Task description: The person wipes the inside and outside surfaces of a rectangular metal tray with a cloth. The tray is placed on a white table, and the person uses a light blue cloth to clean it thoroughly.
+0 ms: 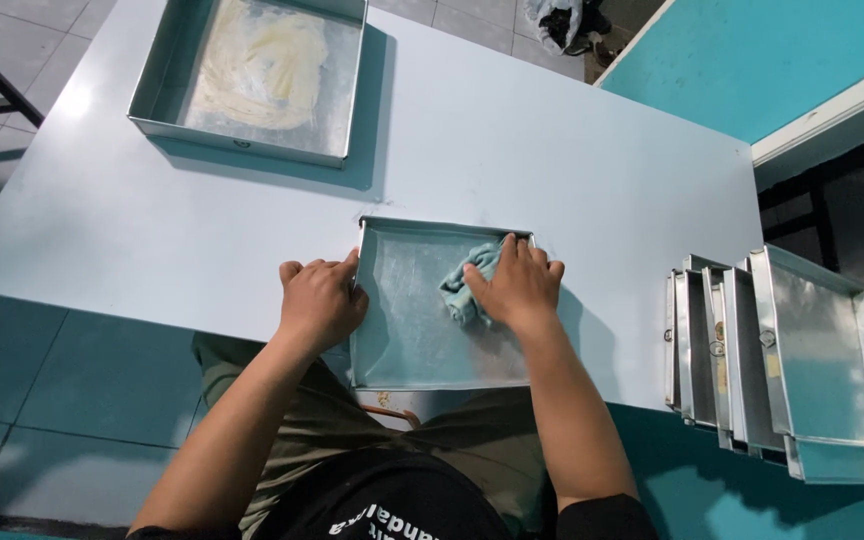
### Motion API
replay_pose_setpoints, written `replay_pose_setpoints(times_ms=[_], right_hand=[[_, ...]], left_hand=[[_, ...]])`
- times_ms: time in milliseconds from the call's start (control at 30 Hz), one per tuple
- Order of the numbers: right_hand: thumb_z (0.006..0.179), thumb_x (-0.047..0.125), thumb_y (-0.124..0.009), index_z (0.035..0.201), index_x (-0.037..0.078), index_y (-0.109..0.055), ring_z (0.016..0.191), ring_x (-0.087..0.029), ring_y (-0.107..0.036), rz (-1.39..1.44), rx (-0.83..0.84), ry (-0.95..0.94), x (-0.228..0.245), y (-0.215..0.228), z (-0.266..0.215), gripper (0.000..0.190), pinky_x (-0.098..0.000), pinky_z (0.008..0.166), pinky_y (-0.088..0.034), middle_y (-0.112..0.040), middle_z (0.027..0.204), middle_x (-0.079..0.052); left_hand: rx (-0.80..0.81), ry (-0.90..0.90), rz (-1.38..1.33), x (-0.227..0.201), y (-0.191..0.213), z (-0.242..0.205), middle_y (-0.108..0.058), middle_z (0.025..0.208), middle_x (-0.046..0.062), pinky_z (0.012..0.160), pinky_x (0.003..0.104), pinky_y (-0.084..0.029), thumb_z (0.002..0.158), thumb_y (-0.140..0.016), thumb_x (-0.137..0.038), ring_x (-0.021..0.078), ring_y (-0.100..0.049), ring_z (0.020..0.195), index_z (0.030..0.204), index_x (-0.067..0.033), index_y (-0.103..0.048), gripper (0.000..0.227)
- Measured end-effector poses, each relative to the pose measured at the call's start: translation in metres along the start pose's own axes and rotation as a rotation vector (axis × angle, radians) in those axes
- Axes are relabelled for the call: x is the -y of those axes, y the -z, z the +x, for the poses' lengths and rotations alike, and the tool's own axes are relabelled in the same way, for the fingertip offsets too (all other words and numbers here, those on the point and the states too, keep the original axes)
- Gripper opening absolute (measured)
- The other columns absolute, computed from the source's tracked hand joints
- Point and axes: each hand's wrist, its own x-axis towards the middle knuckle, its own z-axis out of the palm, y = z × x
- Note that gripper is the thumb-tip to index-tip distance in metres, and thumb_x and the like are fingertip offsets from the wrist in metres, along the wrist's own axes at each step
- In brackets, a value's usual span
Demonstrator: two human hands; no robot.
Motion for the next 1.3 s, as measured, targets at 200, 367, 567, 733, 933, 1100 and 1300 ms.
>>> replay_pose_setpoints(times_ms=[200, 367, 567, 733, 933, 1100, 1300], right_hand=[[0.084, 0.052, -0.049, 0.159, 0.003, -0.032, 0.144, -0.036, -0.041, 0.079, -0.096, -0.050, 0.022, -0.003, 0.009, 0.091, -0.0553, 0.108, -0.034, -0.042, 0.159, -0.020], [0.082, 0.033, -0.062, 0.158, -0.003, -0.032, 0.142, -0.049, -0.041, 0.188, -0.226, 0.306, 0.071, -0.033, -0.020, 0.089, -0.0646, 0.107, -0.038, -0.042, 0.154, -0.033], [0.080, 0.040, -0.070, 0.153, 0.016, -0.041, 0.141, -0.052, -0.043, 0.236, -0.205, 0.613, 0.076, -0.036, -0.049, 0.082, -0.0629, 0.109, -0.037, -0.044, 0.151, -0.033], [0.079, 0.032, -0.071, 0.141, 0.014, -0.058, 0.128, -0.048, -0.058, 0.170, -0.310, 0.494, 0.014, -0.033, -0.016, 0.066, -0.0572, 0.103, -0.046, -0.060, 0.136, -0.029], [0.079, 0.023, -0.059, 0.147, 0.018, -0.049, 0.134, -0.038, -0.056, 0.183, -0.059, 0.134, -0.003, -0.024, 0.013, 0.068, -0.0506, 0.111, -0.042, -0.054, 0.146, -0.013], [0.065, 0.002, -0.064, 0.122, 0.009, -0.061, 0.124, -0.043, -0.060, 0.293, -0.235, 0.431, 0.048, -0.038, 0.022, 0.058, -0.0556, 0.106, -0.045, -0.063, 0.123, -0.015], [0.063, 0.003, -0.072, 0.120, 0.014, -0.055, 0.142, -0.047, -0.045, 0.370, -0.140, 0.774, 0.100, -0.057, 0.042, 0.061, -0.0592, 0.119, -0.032, -0.053, 0.146, -0.021]], left_hand=[[0.023, 0.083, -0.056, -0.021, 0.025, -0.008, -0.079, 0.103, 0.005, 0.098, 0.045, -0.033, 0.093, -0.059, -0.027, 0.0249, -0.073, 0.102, 0.133, -0.0168, -0.066, 0.042], [0.025, 0.127, -0.053, -0.025, 0.024, -0.008, -0.078, 0.102, 0.005, 0.098, 0.044, -0.033, 0.095, -0.057, -0.030, 0.0231, -0.073, 0.102, 0.132, -0.0170, -0.066, 0.040], [-0.002, 0.127, -0.111, -0.023, 0.023, -0.007, -0.078, 0.102, 0.007, 0.101, 0.046, -0.033, 0.094, -0.059, -0.028, 0.0271, -0.073, 0.103, 0.132, -0.0147, -0.066, 0.040], [0.001, 0.117, -0.086, -0.021, 0.026, -0.007, -0.078, 0.103, 0.005, 0.100, 0.043, -0.032, 0.095, -0.059, -0.029, 0.0242, -0.073, 0.103, 0.132, -0.0176, -0.066, 0.039], [-0.004, 0.046, -0.042, -0.017, 0.020, -0.003, -0.077, 0.095, 0.003, 0.097, 0.044, -0.033, 0.093, -0.062, -0.027, 0.0241, -0.073, 0.099, 0.132, -0.0173, -0.066, 0.041], [0.004, 0.025, -0.061, -0.016, 0.024, -0.003, -0.078, 0.093, 0.002, 0.097, 0.043, -0.033, 0.092, -0.062, -0.023, 0.0246, -0.074, 0.098, 0.132, -0.0154, -0.066, 0.040], [-0.027, -0.027, -0.132, -0.012, 0.020, 0.000, -0.078, 0.092, 0.007, 0.096, 0.046, -0.033, 0.091, -0.066, -0.021, 0.0304, -0.073, 0.097, 0.128, -0.0108, -0.068, 0.038]])
